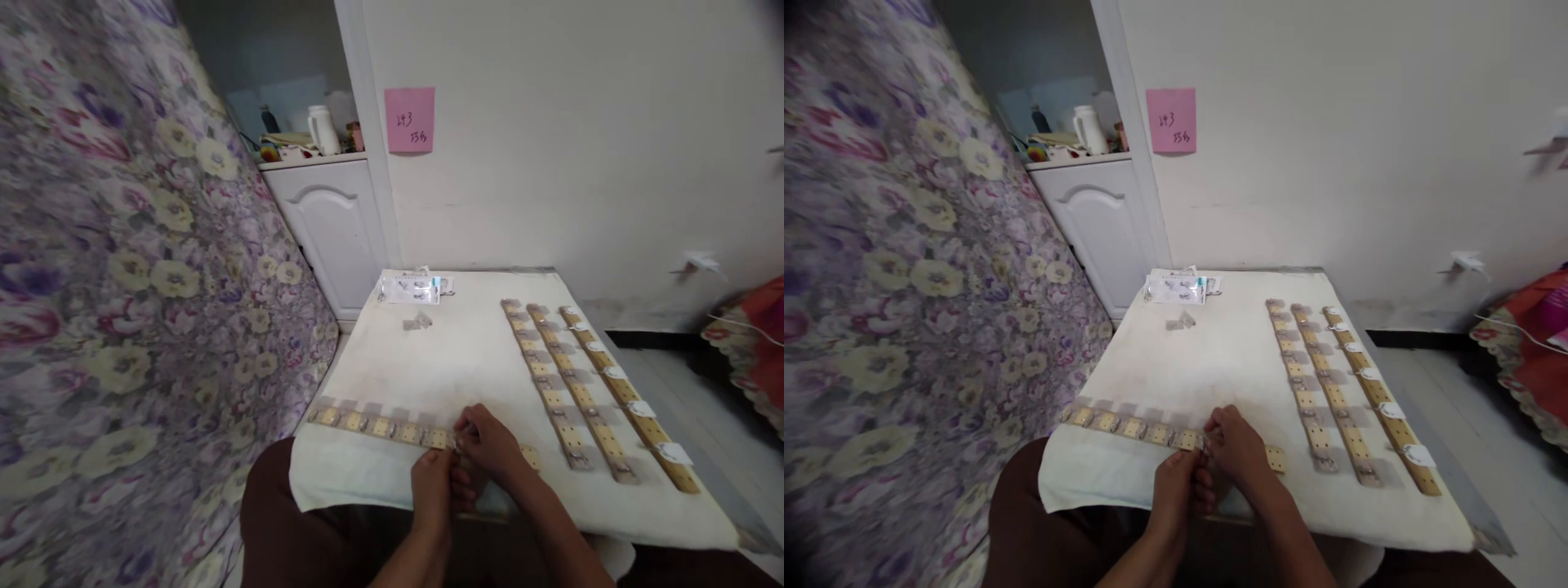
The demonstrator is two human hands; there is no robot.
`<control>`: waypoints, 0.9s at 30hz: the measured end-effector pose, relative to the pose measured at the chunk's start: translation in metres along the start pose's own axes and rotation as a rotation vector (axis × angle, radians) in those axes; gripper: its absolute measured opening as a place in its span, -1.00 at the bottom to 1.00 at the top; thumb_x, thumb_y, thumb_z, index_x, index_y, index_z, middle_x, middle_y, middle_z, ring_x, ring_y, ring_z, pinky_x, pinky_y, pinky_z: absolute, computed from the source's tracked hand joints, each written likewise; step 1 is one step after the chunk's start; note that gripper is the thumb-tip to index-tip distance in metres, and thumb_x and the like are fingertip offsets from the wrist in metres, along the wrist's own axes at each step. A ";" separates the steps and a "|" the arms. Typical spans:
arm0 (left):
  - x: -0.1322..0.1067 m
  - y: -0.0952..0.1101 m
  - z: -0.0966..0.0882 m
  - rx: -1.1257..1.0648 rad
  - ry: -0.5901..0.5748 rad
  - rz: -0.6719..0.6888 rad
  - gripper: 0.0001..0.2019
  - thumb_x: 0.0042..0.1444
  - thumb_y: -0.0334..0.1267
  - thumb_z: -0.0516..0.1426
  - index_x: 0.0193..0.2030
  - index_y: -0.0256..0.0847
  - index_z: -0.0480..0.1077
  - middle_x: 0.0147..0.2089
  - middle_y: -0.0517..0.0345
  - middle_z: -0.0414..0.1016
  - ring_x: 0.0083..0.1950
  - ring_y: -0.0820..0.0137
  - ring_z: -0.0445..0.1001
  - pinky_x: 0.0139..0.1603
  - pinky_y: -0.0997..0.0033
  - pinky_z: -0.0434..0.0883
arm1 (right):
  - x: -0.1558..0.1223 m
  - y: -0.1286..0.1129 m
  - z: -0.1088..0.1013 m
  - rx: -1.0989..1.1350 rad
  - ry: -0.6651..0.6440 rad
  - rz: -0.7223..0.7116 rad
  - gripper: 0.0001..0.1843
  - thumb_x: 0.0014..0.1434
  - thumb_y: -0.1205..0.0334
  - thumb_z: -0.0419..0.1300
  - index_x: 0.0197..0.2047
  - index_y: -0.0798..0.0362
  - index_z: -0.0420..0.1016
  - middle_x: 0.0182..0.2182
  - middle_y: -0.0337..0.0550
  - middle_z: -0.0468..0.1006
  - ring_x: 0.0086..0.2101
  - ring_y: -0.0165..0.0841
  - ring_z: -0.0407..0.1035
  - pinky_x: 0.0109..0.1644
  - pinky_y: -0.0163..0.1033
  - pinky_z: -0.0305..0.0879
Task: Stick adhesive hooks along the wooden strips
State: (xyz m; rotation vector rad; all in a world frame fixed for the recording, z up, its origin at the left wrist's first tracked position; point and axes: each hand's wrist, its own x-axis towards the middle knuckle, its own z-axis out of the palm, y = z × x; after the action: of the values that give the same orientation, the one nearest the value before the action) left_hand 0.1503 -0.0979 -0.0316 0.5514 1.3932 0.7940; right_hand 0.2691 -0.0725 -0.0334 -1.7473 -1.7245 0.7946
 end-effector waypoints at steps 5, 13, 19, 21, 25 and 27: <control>-0.002 0.000 0.000 0.011 0.009 0.031 -0.77 -0.06 -0.06 0.06 -0.47 -0.20 0.26 -0.71 0.30 0.36 -0.74 0.46 0.33 -0.70 0.50 0.23 | -0.004 0.000 0.002 0.011 0.037 -0.032 -0.77 -0.06 0.42 0.06 -0.30 -0.01 0.39 -0.33 -0.27 0.39 -0.36 -0.44 0.32 -0.28 -0.36 0.18; -0.006 -0.002 -0.003 -0.036 -0.022 0.063 -0.80 -0.01 -0.12 0.02 -0.49 -0.20 0.25 -0.70 0.26 0.37 -0.73 0.47 0.33 -0.67 0.50 0.25 | -0.022 0.013 -0.011 0.070 0.154 -0.192 -0.67 -0.10 0.44 0.06 -0.20 0.03 0.37 -0.25 -0.17 0.39 -0.19 -0.33 0.29 -0.07 -0.25 0.22; -0.007 -0.007 -0.007 -0.041 -0.077 0.067 -0.79 -0.02 -0.10 0.02 -0.46 -0.20 0.26 -0.69 0.26 0.38 -0.72 0.45 0.34 -0.67 0.49 0.24 | -0.035 0.014 -0.017 -0.165 0.090 -0.158 -0.72 -0.13 0.33 0.19 -0.25 0.01 0.43 -0.25 -0.16 0.40 -0.19 -0.26 0.27 -0.11 -0.21 0.20; -0.007 -0.009 -0.009 -0.038 -0.102 0.073 -0.79 -0.05 -0.08 0.04 -0.45 -0.19 0.26 -0.68 0.27 0.39 -0.72 0.45 0.34 -0.67 0.48 0.24 | -0.035 0.013 -0.015 -0.185 0.083 -0.130 -0.76 -0.10 0.31 0.19 -0.27 -0.01 0.44 -0.26 -0.17 0.40 -0.19 -0.27 0.28 -0.11 -0.22 0.20; -0.006 -0.011 -0.012 -0.033 -0.151 0.074 -0.83 -0.12 -0.13 0.06 -0.45 -0.18 0.25 -0.68 0.28 0.39 -0.72 0.43 0.36 -0.66 0.47 0.24 | -0.035 0.015 -0.011 -0.195 0.074 -0.112 -0.82 -0.06 0.28 0.17 -0.30 -0.03 0.44 -0.29 -0.18 0.42 -0.22 -0.27 0.29 -0.13 -0.23 0.19; -0.004 -0.012 -0.013 -0.034 -0.166 0.064 -0.85 -0.14 -0.16 0.05 -0.44 -0.18 0.24 -0.68 0.28 0.39 -0.73 0.43 0.35 -0.66 0.47 0.24 | -0.034 0.016 -0.009 -0.191 0.077 -0.115 -0.83 -0.04 0.26 0.17 -0.29 -0.03 0.43 -0.29 -0.18 0.42 -0.22 -0.27 0.29 -0.14 -0.23 0.19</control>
State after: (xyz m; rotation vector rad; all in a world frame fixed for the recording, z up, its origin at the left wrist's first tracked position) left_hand 0.1394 -0.1100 -0.0396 0.6238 1.2120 0.8035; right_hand 0.2861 -0.1071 -0.0383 -1.7580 -1.8815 0.5210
